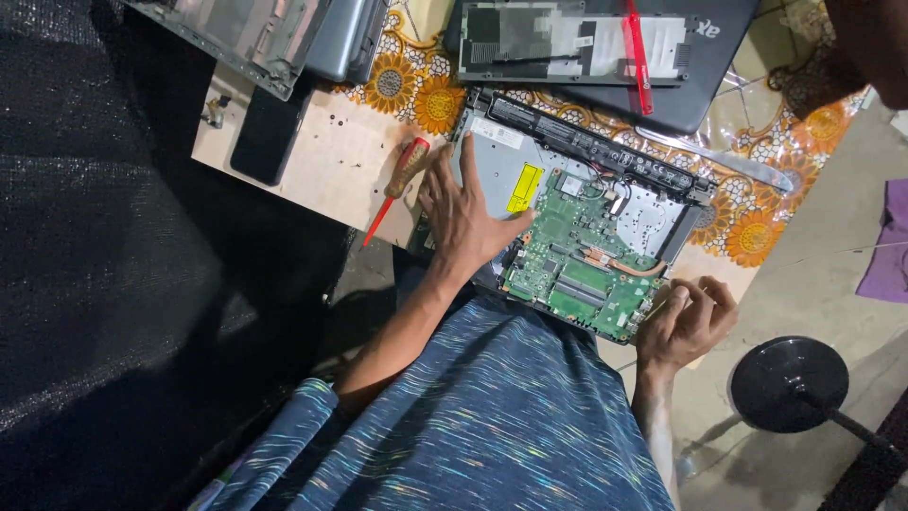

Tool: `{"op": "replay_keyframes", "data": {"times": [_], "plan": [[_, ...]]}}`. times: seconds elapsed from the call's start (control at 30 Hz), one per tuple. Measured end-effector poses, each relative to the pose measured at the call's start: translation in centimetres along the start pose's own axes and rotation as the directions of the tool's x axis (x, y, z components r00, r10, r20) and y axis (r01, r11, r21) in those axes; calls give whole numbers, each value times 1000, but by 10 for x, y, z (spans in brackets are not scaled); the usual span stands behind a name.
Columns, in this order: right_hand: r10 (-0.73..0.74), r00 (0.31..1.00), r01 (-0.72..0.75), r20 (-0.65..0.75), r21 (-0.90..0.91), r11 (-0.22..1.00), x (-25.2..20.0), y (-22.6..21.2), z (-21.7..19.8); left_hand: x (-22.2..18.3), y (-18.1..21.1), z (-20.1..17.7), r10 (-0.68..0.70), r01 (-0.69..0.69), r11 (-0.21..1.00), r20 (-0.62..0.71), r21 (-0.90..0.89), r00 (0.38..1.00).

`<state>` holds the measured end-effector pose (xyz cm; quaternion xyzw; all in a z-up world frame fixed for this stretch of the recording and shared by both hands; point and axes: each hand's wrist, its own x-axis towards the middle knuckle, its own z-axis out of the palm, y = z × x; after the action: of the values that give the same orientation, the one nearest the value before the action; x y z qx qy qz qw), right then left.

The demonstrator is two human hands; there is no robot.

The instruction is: Removing an internal optical drive from a laptop using a screwdriver and manual extraction.

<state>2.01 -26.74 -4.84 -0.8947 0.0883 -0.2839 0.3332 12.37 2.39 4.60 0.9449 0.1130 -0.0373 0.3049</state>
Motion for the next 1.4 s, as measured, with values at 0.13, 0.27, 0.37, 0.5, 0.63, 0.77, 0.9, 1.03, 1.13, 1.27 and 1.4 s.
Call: {"op": "replay_keyframes", "data": {"times": [0.13, 0.27, 0.37, 0.5, 0.63, 0.77, 0.9, 1.03, 1.13, 1.27, 1.4], "plan": [[29, 999, -29, 15, 18, 999, 2, -6, -2, -3, -2, 10, 8, -9, 1000, 16, 25, 1000], [33, 999, -33, 28, -2, 999, 0, -4, -2, -2, -4, 12, -11, 11, 1000, 2, -7, 1000], [45, 998, -44, 42, -14, 999, -2, 2, -1, -1, -4, 9, -18, 18, 1000, 12, -15, 1000], [22, 999, -22, 26, -2, 1000, -2, 2, 1, -1, -3, 5, -15, 15, 999, 11, -39, 1000], [0, 1000, 0, 17, 8, 1000, -3, 10, 0, 0, -5, 3, -12, 12, 1000, 27, -12, 1000], [-41, 999, 41, 11, 10, 999, -3, 8, 1, 3, -3, 6, -11, 10, 1000, 14, 11, 1000], [-23, 1000, 23, 7, 41, 999, -1, 2, 0, 0, -11, 17, 33, -31, 999, -52, 41, 998], [-24, 1000, 24, 5, 33, 999, -2, 6, 2, 5, -17, 18, 46, -44, 999, -80, 20, 996], [-43, 999, 43, 7, 8, 999, -5, 15, 3, 8, -19, 16, 19, -20, 1000, -68, -20, 998], [-1, 1000, 2, 17, -30, 1000, 6, -17, 1, 14, -25, 6, -61, 52, 985, -50, -166, 997], [70, 997, -70, 34, 1, 998, 9, -28, 1, 32, -57, 11, -143, 117, 929, -48, -352, 989]]}}
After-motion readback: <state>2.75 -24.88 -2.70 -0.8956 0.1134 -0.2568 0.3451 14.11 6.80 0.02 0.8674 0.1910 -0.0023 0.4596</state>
